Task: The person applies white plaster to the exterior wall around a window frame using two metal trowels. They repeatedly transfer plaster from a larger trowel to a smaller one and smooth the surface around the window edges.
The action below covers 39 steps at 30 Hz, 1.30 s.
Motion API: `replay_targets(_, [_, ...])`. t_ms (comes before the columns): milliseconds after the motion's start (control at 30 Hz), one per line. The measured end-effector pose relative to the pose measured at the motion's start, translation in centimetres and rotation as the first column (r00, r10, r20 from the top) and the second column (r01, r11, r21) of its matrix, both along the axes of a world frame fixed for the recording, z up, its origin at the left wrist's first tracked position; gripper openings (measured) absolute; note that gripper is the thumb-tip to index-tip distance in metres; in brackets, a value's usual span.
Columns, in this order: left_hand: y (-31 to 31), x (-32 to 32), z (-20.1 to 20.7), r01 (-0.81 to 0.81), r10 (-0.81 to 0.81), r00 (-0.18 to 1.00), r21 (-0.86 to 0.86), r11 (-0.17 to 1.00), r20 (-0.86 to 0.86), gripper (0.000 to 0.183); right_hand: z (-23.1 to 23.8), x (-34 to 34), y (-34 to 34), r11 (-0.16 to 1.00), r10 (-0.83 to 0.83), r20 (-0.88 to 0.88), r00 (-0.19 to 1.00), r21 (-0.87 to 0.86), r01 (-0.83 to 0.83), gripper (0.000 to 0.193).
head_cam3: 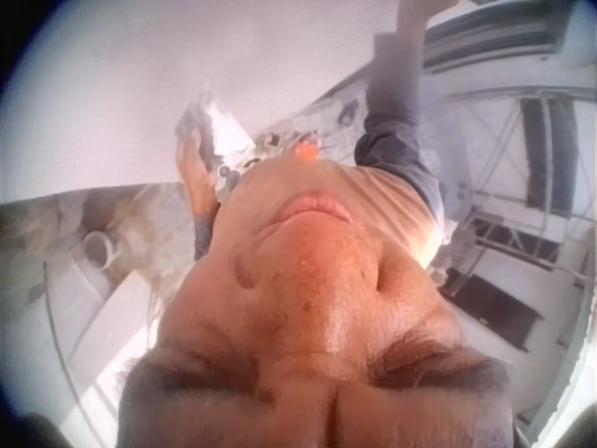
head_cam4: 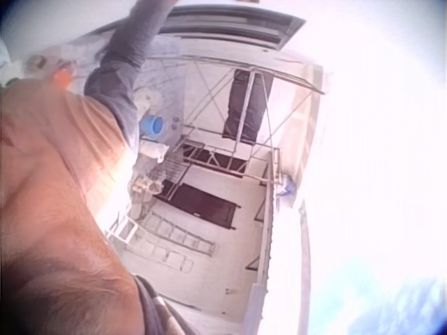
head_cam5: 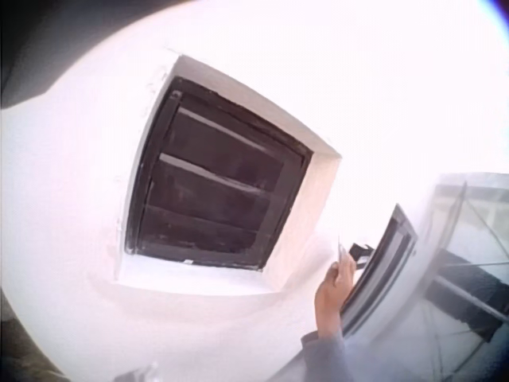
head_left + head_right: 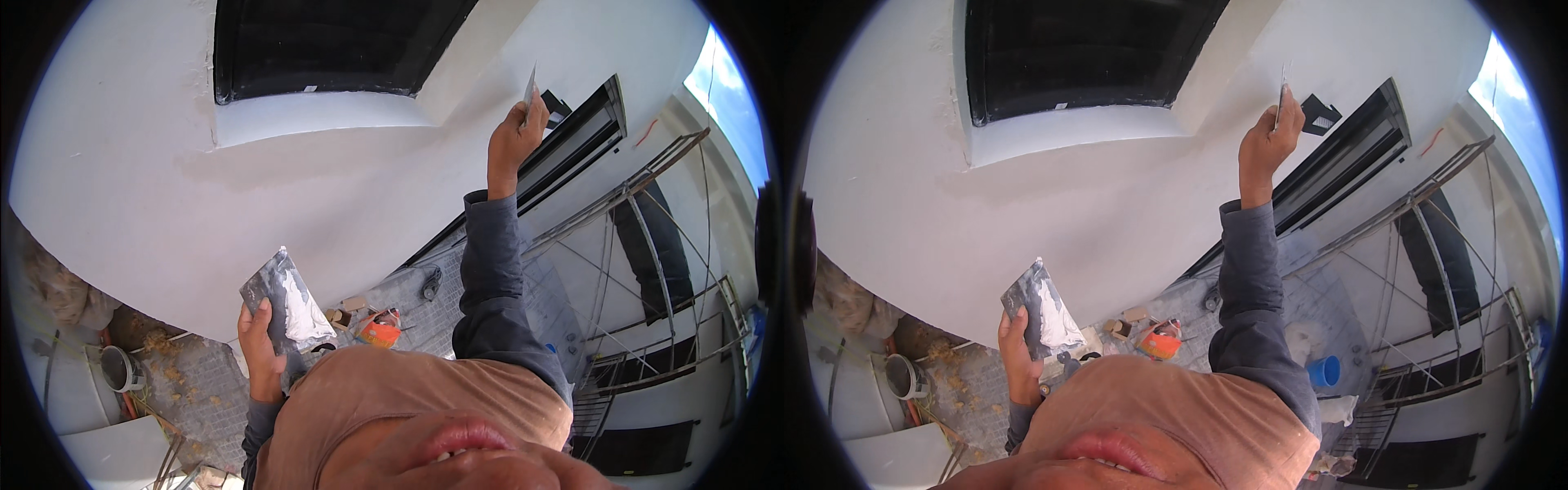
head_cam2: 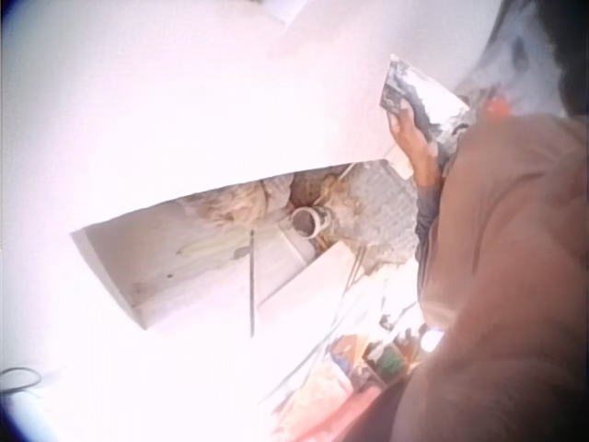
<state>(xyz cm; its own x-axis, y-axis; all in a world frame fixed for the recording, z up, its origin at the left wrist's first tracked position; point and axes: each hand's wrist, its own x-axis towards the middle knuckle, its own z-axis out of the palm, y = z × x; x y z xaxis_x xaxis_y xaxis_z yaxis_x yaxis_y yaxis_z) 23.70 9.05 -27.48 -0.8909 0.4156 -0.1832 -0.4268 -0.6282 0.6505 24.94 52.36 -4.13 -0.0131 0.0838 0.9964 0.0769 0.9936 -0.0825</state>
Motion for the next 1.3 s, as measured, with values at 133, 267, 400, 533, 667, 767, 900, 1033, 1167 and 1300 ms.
replay_targets(133, [0.4, -0.2, 2.0, 0.071, -0.068, 0.996, 0.055, 0.996, -0.05, 0.029, -2.3, 1.3, -1.8, 0.98, -0.094, 0.052, 0.994, 0.179, 0.083, 0.05])
replay_targets(267, [0.9, -0.7, 2.9, 0.147, -0.145, 0.986, 0.018, 0.989, -0.088, 0.028, -3.1, -1.3, -1.3, 0.963, -0.14, -0.025, 0.99, 0.229, 0.142, 0.056])
replay_targets(400, [1.7, -0.7, 2.4, 0.194, -0.193, 0.978, 0.011, 0.981, -0.078, 0.029, -4.0, -4.5, 0.0, 0.948, -0.25, 0.088, 0.964, 0.226, 0.225, 0.067])
replay_targets(533, [1.1, -0.4, 1.1, 0.15, -0.15, 0.988, 0.006, 0.989, -0.035, 0.029, -3.9, -5.5, 0.8, 0.966, -0.195, 0.09, 0.977, 0.191, 0.175, 0.076])
replay_targets(667, [0.4, -0.8, -0.3, 0.127, -0.128, 0.991, 0.027, 0.991, 0.032, 0.029, -2.3, -5.5, 2.1, 0.95, -0.239, 0.087, 0.967, 0.227, 0.214, 0.076])
replay_targets(767, [0.4, -0.7, -0.9, 0.098, -0.099, 0.995, 0.035, 0.995, 0.031, 0.03, -1.4, -4.8, 3.0, 0.971, -0.209, 0.099, 0.973, 0.141, 0.194, 0.07])
replay_targets(900, [0.2, -1.1, -0.6, 0.078, -0.078, 0.997, 0.015, 0.997, -0.02, 0.031, -2.1, -2.5, 2.8, 0.983, -0.182, 0.031, 0.983, 0.038, 0.181, 0.057])
replay_targets(1033, [-5.0, -5.6, -1.0, -0.005, 0.0, 0.988, -0.033, 0.999, -0.156, 0.042, -4.6, -2.2, 0.9, 0.971, -0.204, 0.147, 0.968, 0.157, 0.181, 0.062])
replay_targets(1167, [-10.8, -12.1, -4.5, -0.256, 0.261, 0.933, 0.051, 0.965, -0.247, 0.049, -4.9, -3.8, -1.1, 0.963, -0.235, 0.143, 0.961, 0.167, 0.211, 0.063])
replay_targets(1300, [-11.1, -16.5, -7.6, -0.226, 0.339, 0.873, 0.325, 0.918, -0.352, 0.052, -1.1, -3.8, -0.6, 0.954, -0.259, 0.087, 0.962, 0.178, 0.241, 0.058])
